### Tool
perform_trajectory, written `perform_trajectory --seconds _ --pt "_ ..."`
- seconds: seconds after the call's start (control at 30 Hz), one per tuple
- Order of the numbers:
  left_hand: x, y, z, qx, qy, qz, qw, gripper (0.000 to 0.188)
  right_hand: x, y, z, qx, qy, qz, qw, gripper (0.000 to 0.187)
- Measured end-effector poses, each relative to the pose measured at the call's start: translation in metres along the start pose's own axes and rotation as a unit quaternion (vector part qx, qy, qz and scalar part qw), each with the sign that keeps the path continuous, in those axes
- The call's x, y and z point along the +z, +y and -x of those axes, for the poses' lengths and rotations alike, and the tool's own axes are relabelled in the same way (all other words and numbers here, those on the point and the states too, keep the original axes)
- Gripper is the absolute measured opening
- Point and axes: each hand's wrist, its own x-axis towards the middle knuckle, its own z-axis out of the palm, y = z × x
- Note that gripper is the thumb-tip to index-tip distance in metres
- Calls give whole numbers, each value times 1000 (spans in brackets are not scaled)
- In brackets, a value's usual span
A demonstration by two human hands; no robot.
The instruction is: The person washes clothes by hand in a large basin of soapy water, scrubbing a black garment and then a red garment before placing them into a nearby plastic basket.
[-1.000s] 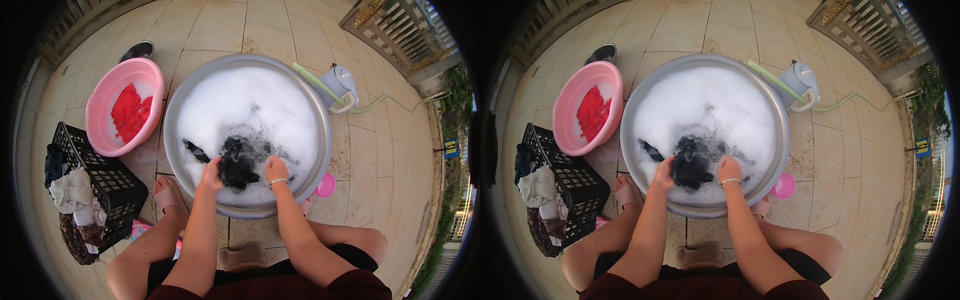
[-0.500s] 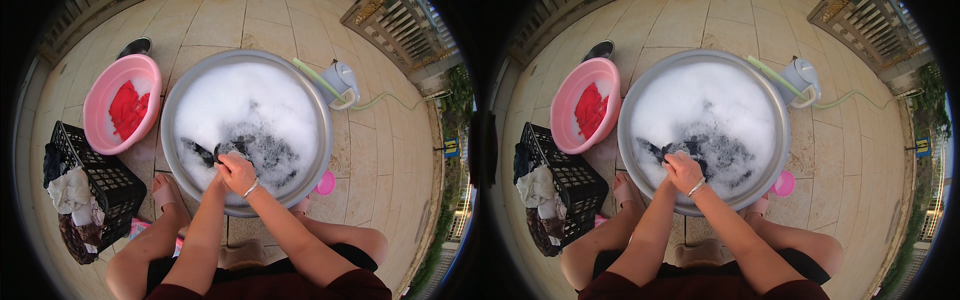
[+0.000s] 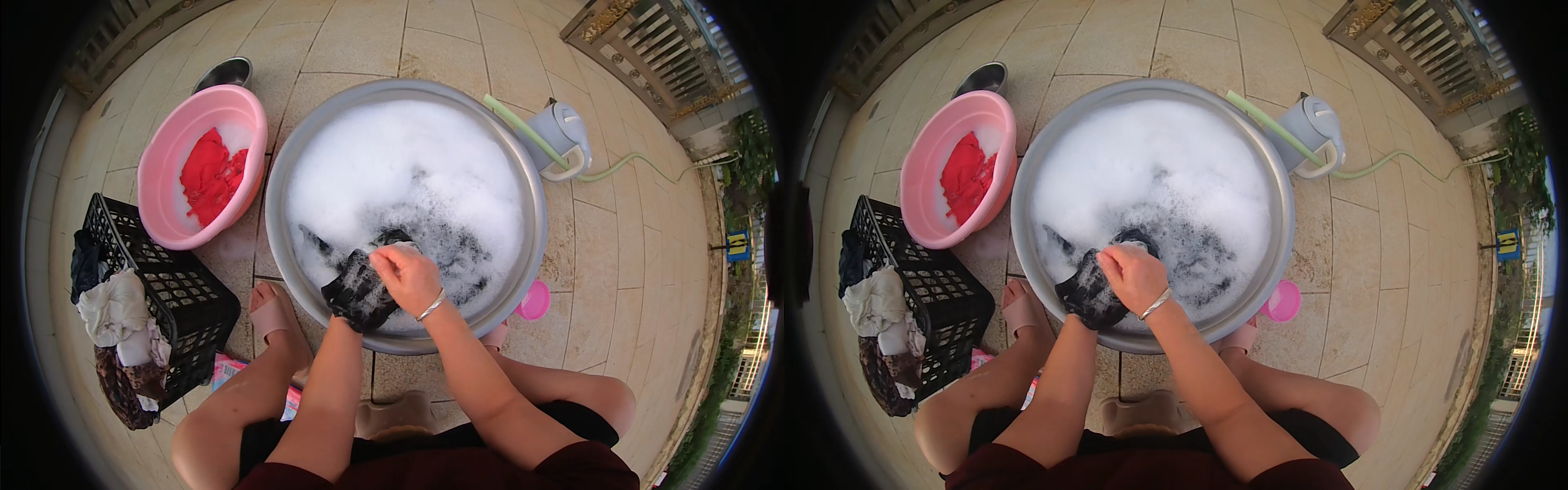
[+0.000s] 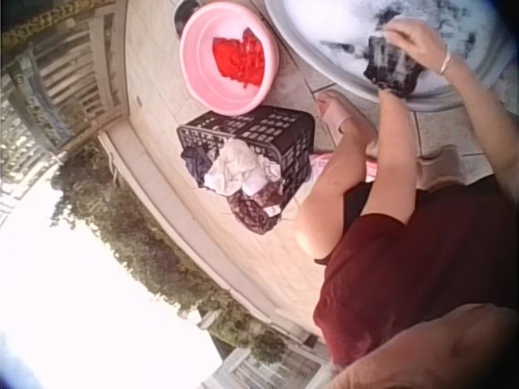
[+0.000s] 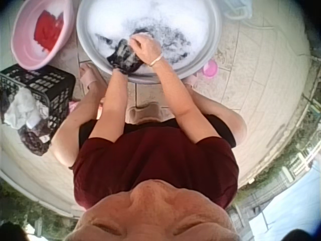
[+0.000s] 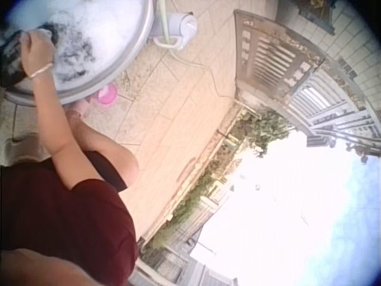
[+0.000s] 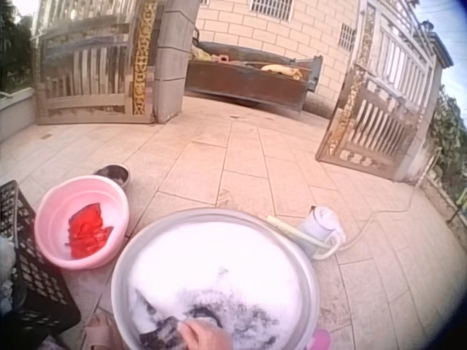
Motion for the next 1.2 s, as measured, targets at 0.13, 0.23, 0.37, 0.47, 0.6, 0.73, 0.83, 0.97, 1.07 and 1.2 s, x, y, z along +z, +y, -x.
perform_trajectory --seconds 0.13,0.23,0.37,0.47,0.6,0.73,0.83,0.97,1.07,1.2 --pt "-2 6 4 28 -14 33 999 35 -13 65 -14 125 -88 -34 988 18" --pt "-2 5 4 42 -19 49 998 36 -12 82 -13 210 -227 -74 948 27" --pt "1 8 4 50 -24 62 997 38 -9 85 -15 243 -320 2 916 51" --pt "1 12 6 61 -24 66 996 39 -6 76 -21 266 -379 112 879 52" --pt "-1 8 8 65 -17 73 995 40 -10 57 -22 249 -395 168 868 48" --pt "1 -3 9 58 -7 83 995 42 -4 57 -28 254 -433 196 843 45" --pt "10 -11 7 57 -4 83 995 43 12 87 -19 262 -384 125 877 41" --pt "7 -7 7 59 -5 89 994 44 5 93 -7 366 -241 -242 866 33" --pt "6 -6 9 60 -5 90 994 45 -11 81 -10 423 -243 -337 805 31" --pt "9 -6 8 55 -12 90 994 47 -9 89 -11 396 -304 -198 844 32"
